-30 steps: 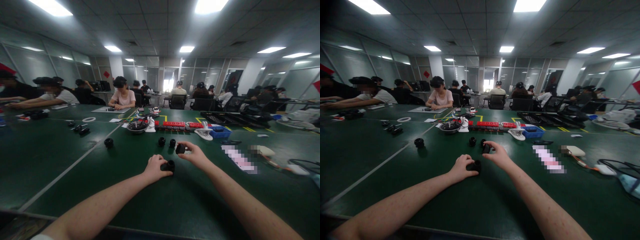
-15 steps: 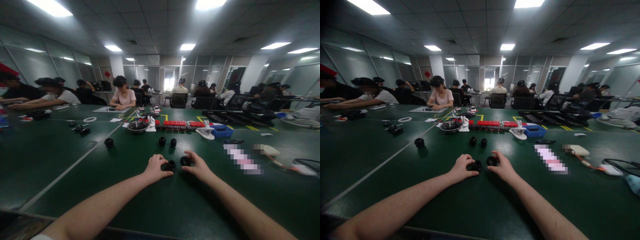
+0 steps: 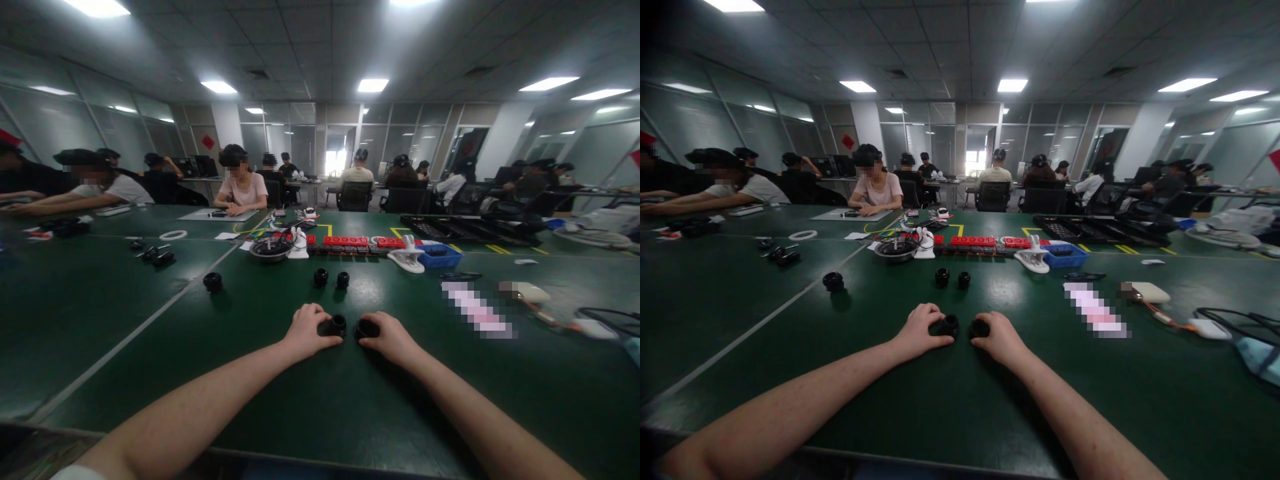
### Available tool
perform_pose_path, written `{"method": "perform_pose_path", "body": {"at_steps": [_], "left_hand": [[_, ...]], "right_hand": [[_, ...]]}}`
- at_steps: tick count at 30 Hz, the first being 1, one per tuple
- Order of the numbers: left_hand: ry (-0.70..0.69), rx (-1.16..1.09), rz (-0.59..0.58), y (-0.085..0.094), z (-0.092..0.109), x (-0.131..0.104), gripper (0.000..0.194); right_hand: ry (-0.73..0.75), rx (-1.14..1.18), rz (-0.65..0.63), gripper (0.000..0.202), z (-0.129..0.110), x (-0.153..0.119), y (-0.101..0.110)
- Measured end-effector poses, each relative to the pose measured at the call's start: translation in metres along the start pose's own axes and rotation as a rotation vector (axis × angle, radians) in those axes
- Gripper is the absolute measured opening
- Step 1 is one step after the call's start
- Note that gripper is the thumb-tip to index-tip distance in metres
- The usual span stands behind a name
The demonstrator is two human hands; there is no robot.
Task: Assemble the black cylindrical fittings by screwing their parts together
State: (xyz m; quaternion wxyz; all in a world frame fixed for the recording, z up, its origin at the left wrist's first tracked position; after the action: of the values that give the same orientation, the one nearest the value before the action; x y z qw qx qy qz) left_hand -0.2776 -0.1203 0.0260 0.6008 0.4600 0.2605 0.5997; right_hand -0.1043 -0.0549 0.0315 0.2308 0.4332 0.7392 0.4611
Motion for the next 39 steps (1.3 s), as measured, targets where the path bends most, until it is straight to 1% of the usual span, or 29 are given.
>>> {"method": "perform_pose_path", "body": {"at_steps": [3, 7, 11, 15, 18, 21, 25, 30, 34, 39], "left_hand": [[0.01, 0.009, -0.001, -0.001, -0.002, 0.0, 0.05], [0.005, 0.003, 0.03, -0.002, -0.004, 0.001, 0.054], [-0.035, 0.003, 0.046, -0.001, -0.002, 0.001, 0.049], [-0.014, 0.023, 0.051, -0.001, -0.002, 0.002, 0.047], [0.009, 0.053, 0.068, 0.001, -0.007, 0.005, 0.049], [0.083, 0.108, 0.09, 0.007, -0.022, 0.009, 0.052], [0.216, 0.215, 0.135, 0.021, -0.055, 0.014, 0.057], [0.391, 0.336, 0.188, 0.042, -0.095, 0.013, 0.059], [0.489, 0.393, 0.206, 0.055, -0.117, 0.01, 0.059], [0.605, 0.46, 0.279, 0.07, -0.144, 0.002, 0.058]], "right_hand": [[-0.005, -0.001, 0.004, 0.042, -0.002, -0.002, 0.0], [-0.001, -0.016, 0.022, 0.041, -0.002, -0.003, 0.0], [0.01, -0.026, 0.021, 0.041, -0.001, -0.003, -0.002], [0.013, -0.024, 0.008, 0.04, 0.0, -0.003, -0.002], [0.007, -0.017, 0.001, 0.041, 0.0, -0.003, -0.001], [0.008, -0.009, -0.003, 0.042, 0.001, -0.003, -0.002], [0.02, -0.004, 0.002, 0.043, 0.003, -0.002, -0.003], [0.021, -0.001, -0.003, 0.044, 0.005, -0.002, -0.005], [0.019, -0.003, -0.008, 0.043, 0.004, -0.003, -0.004], [0.002, 0.003, -0.008, 0.043, 0.002, -0.004, -0.003]]}}
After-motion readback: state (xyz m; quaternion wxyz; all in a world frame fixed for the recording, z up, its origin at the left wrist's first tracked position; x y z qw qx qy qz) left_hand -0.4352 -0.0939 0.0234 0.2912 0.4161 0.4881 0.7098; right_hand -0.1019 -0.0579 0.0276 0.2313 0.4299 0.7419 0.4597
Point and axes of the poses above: each hand's wrist, its own x-axis towards the middle knuckle, its own y-axis out of the back of the hand, z = x × y, the point moved 4 cm from there along x, towards the middle knuckle, and after that the axes turned 8 degrees about -y, right-handed, at the moved point
